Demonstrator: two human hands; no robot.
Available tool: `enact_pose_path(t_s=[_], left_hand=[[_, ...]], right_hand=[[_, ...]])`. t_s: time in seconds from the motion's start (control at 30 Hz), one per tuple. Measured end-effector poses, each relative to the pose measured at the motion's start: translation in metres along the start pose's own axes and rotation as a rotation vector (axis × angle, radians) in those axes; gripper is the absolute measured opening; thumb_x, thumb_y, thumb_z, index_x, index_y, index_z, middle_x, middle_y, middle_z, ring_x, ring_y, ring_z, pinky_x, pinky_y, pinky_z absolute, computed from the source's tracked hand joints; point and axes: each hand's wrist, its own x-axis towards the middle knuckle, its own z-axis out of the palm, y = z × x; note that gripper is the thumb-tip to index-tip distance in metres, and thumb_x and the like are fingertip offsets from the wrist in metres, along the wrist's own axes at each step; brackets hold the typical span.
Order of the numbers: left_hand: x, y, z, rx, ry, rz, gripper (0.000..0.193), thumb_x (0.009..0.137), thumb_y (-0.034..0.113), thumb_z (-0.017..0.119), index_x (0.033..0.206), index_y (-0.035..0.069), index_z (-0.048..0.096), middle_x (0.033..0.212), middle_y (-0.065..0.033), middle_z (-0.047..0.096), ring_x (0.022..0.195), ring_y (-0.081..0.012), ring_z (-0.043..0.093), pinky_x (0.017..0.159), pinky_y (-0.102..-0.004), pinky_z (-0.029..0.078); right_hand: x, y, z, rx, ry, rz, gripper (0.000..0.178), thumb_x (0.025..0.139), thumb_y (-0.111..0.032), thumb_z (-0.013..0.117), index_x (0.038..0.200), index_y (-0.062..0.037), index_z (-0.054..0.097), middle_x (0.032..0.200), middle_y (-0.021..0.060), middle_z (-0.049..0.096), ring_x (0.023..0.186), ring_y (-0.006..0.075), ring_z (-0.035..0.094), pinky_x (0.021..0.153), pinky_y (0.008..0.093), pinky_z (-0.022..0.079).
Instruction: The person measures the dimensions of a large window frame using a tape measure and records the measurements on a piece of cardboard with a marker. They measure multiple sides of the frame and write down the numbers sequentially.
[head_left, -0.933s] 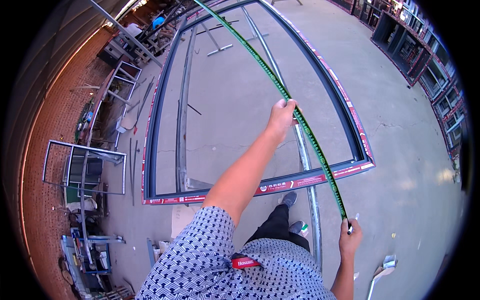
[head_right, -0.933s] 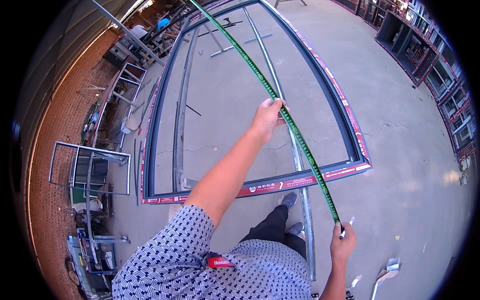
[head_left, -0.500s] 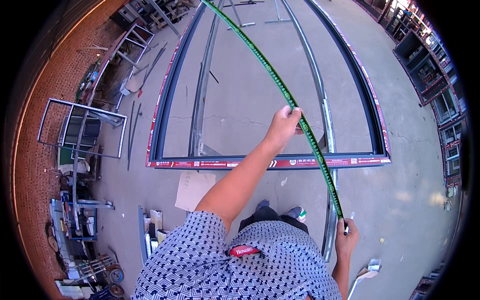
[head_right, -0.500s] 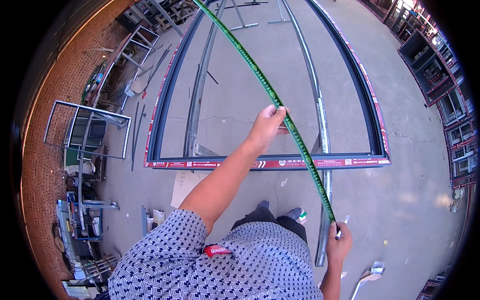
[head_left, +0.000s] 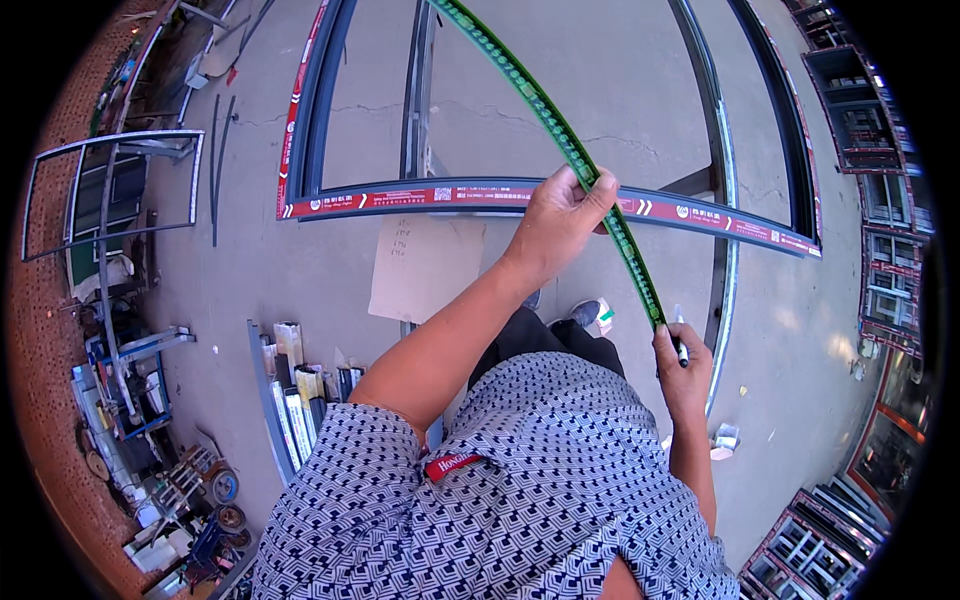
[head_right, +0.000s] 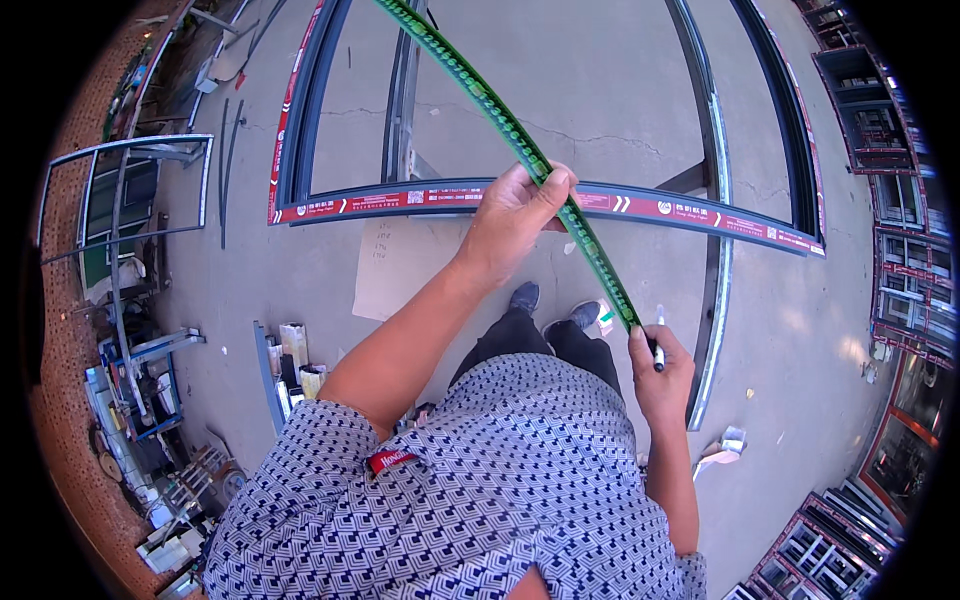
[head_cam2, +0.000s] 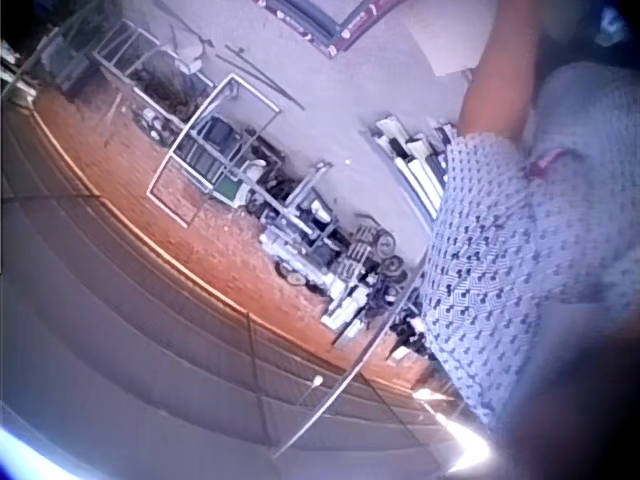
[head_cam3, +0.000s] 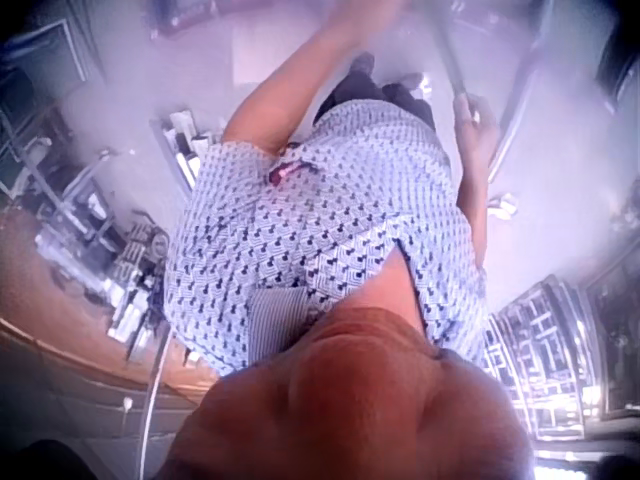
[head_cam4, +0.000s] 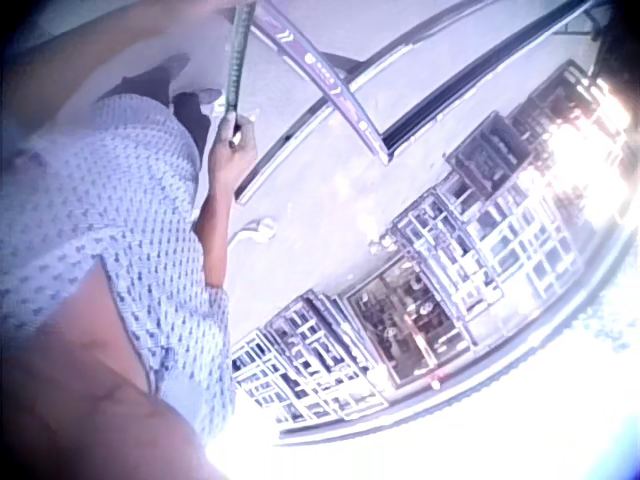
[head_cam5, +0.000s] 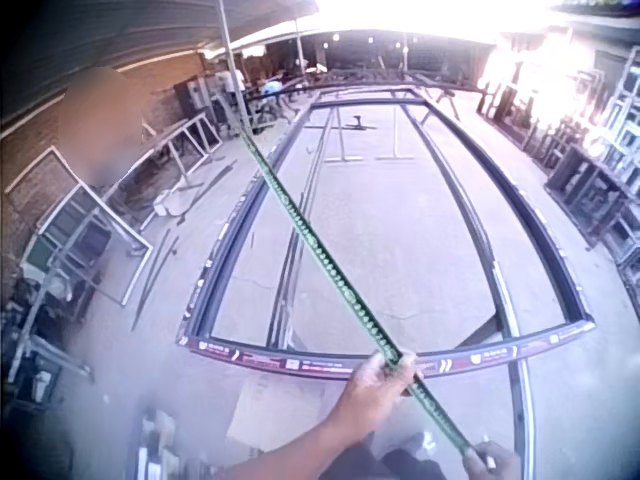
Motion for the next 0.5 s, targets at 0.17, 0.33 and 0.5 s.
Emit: enact_pose_path(t_s=[0.17, 0.33, 0.5], left_hand=[[-0.067, -0.021, -0.022, 0.019, -0.027, -0.057, 0.034, 0.105, 0.038, 0.063, 0.109, 0.004, 0.068, 0.099, -0.0020, 0.066, 0.092, -0.0102, 0.065, 0.082, -0.0288, 0.057], [-0.124, -0.041, -0.041, 0.016, -0.008, -0.047, 0.032, 0.105, 0.035, 0.064, 0.109, 0.003, 0.068, 0.097, -0.0021, 0.066, 0.092, -0.0103, 0.065, 0.082, -0.0290, 0.057], [-0.182, -0.050, -0.051, -0.035, 0.118, -0.069, 0.028, 0.105, 0.030, 0.065, 0.106, 0.002, 0.067, 0.098, -0.0030, 0.067, 0.093, -0.0107, 0.065, 0.084, -0.0297, 0.056]], right_hand=[[-0.008, -0.036, 0.038, 0.032, -0.151, -0.050, 0.025, 0.099, -0.025, 0.070, 0.094, -0.0010, 0.071, 0.067, 0.0001, 0.057, 0.065, 0.0084, 0.050, 0.059, 0.0298, 0.043], [-0.025, -0.059, 0.072, 0.058, -0.354, -0.076, 0.026, 0.099, -0.027, 0.070, 0.096, -0.0016, 0.073, 0.067, 0.0007, 0.059, 0.065, 0.0082, 0.052, 0.059, 0.0297, 0.044], [-0.053, -0.060, 0.100, 0.079, -0.476, -0.161, 0.026, 0.099, -0.029, 0.069, 0.098, -0.0030, 0.074, 0.069, 0.0039, 0.064, 0.064, 0.0089, 0.056, 0.058, 0.0310, 0.046]])
